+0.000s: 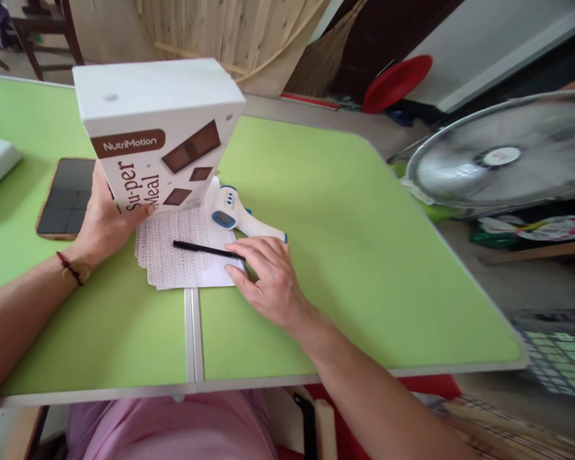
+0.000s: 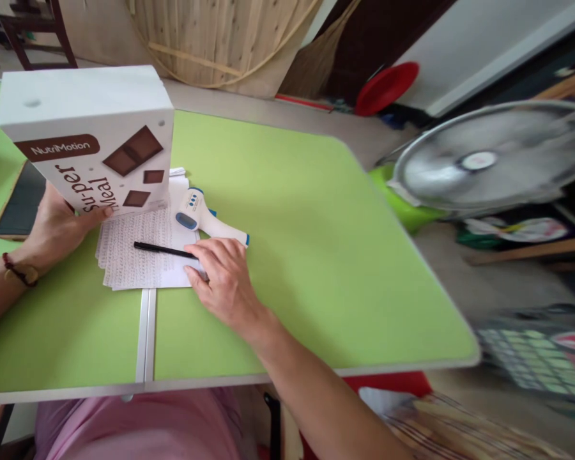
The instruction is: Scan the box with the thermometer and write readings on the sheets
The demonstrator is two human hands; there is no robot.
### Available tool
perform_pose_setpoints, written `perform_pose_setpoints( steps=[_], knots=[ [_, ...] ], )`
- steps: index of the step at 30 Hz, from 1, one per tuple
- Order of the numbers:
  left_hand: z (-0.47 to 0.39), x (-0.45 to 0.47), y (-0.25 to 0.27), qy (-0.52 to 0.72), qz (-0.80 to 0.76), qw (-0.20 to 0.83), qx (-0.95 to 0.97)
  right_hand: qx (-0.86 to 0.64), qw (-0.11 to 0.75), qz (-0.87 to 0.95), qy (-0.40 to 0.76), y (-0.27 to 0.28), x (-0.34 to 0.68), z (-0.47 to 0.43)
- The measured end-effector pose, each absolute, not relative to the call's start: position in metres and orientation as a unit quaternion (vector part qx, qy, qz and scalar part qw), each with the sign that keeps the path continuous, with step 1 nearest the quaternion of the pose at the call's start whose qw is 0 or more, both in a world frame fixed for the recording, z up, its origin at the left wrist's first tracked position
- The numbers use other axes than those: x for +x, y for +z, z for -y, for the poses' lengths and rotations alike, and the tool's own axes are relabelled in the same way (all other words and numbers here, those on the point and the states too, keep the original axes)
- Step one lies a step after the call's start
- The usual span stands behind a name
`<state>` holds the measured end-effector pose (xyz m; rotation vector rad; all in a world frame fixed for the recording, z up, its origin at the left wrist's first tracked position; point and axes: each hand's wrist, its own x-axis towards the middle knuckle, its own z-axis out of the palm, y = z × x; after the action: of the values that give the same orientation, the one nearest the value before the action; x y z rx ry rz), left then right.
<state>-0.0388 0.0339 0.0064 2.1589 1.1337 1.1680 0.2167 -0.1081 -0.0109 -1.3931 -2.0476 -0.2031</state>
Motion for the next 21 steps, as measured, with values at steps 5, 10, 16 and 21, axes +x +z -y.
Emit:
perform_pose_setpoints(
  steps=[5, 10, 16, 21],
  knots=[
    [-0.018, -0.033, 0.016, 0.485, -0.420, 0.271, 0.718, -0.514, 0.313, 0.797, -0.058, -0.014, 0.217, 0.110],
    [-0.002, -0.024, 0.025, 0.452, -0.369, 0.322, 0.745, -0.494, 0.322, 0.807, -0.046, -0.011, 0.216, 0.110],
    [-0.005, -0.023, 0.022, 0.442, -0.308, 0.321, 0.779, -0.606, 0.369, 0.702, -0.067, -0.009, 0.238, 0.096],
    [-0.011, -0.025, 0.011, 0.428, -0.310, 0.285, 0.800, -0.709, 0.236, 0.664, 0.009, -0.017, 0.258, 0.076]
  ],
)
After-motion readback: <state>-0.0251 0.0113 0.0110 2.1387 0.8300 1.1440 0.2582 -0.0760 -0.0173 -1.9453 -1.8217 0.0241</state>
